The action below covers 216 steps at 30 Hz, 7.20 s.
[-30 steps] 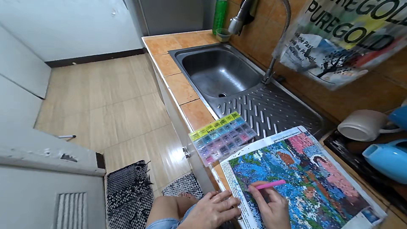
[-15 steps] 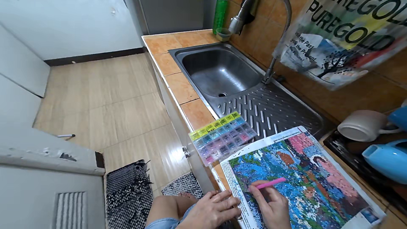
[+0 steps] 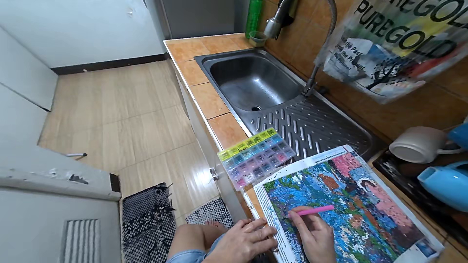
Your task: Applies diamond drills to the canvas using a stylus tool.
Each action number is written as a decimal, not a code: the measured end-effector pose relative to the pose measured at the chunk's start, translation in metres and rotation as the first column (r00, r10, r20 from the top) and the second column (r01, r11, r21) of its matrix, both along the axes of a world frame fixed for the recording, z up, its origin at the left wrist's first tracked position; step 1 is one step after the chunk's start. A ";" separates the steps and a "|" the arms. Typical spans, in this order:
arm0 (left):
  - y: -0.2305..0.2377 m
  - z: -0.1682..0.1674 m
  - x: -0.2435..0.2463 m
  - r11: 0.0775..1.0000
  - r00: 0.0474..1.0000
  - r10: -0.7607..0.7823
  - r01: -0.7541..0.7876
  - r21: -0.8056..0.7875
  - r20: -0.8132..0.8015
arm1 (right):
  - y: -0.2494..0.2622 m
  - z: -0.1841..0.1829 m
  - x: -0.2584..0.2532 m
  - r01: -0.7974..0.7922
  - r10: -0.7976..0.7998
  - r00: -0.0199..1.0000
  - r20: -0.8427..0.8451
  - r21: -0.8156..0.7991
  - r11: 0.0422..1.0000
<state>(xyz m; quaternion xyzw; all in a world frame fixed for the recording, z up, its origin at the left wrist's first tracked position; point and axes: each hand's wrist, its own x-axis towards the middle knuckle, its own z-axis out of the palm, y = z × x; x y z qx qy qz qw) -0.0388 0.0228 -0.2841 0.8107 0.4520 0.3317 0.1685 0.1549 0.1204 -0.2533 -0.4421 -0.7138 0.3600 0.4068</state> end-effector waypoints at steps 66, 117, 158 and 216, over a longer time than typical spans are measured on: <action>0.001 -0.001 -0.001 1.000 1.000 -0.015 0.015 -0.006 -0.003 | -0.003 0.009 0.005 0.038 -0.054 0.991 -0.126 -0.128 0.991; -0.001 -0.002 0.001 1.000 1.000 0.011 -0.011 0.008 -0.002 | -0.002 -0.001 0.001 0.047 -0.048 0.998 -0.047 -0.021 0.999; 0.002 -0.001 0.000 1.000 1.000 -0.005 0.005 0.003 0.001 | 0.001 -0.006 0.006 -0.069 0.070 0.996 -0.049 0.020 0.997; 0.003 -0.003 -0.001 1.000 1.000 -0.010 0.010 0.007 -0.001 | 0.002 -0.004 0.003 -0.057 0.056 0.998 -0.032 -0.042 0.997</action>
